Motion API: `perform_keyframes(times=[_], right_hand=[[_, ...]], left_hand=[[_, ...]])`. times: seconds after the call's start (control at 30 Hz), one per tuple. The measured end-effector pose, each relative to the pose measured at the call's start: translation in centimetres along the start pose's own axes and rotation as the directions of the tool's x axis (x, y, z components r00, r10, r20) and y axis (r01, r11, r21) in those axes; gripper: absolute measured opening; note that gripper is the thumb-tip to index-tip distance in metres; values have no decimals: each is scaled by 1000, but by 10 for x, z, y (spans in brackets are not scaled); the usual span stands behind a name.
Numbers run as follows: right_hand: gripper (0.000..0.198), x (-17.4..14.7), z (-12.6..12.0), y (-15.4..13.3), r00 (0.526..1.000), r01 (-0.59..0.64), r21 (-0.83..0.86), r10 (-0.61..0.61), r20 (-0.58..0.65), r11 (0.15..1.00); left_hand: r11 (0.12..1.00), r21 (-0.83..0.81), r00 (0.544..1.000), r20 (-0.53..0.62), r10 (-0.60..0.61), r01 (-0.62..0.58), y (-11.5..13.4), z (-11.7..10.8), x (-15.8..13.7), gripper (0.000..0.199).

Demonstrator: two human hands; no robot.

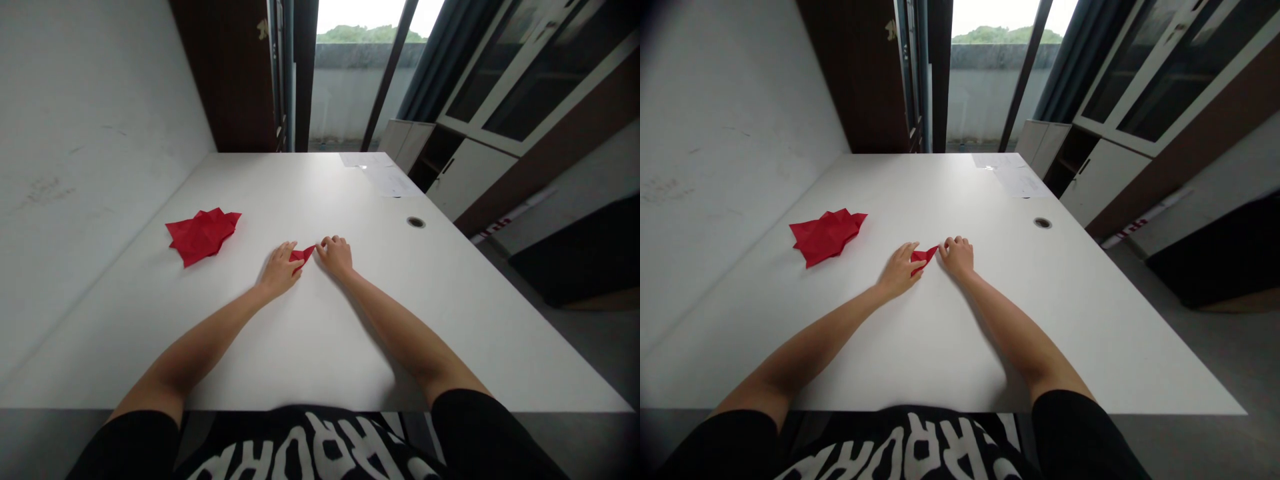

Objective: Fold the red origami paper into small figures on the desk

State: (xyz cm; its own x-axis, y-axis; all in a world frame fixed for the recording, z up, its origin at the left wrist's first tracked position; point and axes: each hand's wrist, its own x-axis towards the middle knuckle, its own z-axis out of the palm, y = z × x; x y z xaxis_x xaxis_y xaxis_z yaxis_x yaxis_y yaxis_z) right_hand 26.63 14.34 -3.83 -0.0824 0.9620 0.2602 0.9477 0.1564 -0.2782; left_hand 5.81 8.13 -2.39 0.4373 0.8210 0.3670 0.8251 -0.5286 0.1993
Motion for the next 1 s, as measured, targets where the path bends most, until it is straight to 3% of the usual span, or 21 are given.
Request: perform_keyframes(times=[0.3, 0.53, 0.73, 0.87, 1.0], right_hand=[[30, -2, 3, -2, 989, 140, 23, -141, 47, 990], [22, 9, 3, 15, 999, 11, 23, -12, 52, 1000], [33, 6, -1, 14, 1000, -16, 71, 14, 22, 997], [37, 0, -5, 3, 998, -34, 171, 24, 63, 985], [39, -7, -9, -7, 997, -30, 419, -2, 76, 908]], left_hand=[[998, -57, 995, 94, 20, -14, -8, 8, 0, 33], [996, -80, 997, 73, 36, -30, -10, 4, 1, 36], [996, -87, 996, 84, -17, 24, -12, 2, 2, 45], [998, -66, 996, 92, -11, 17, -10, 2, 3, 44], [990, -112, 996, 53, -76, 81, -15, 3, 4, 39]])
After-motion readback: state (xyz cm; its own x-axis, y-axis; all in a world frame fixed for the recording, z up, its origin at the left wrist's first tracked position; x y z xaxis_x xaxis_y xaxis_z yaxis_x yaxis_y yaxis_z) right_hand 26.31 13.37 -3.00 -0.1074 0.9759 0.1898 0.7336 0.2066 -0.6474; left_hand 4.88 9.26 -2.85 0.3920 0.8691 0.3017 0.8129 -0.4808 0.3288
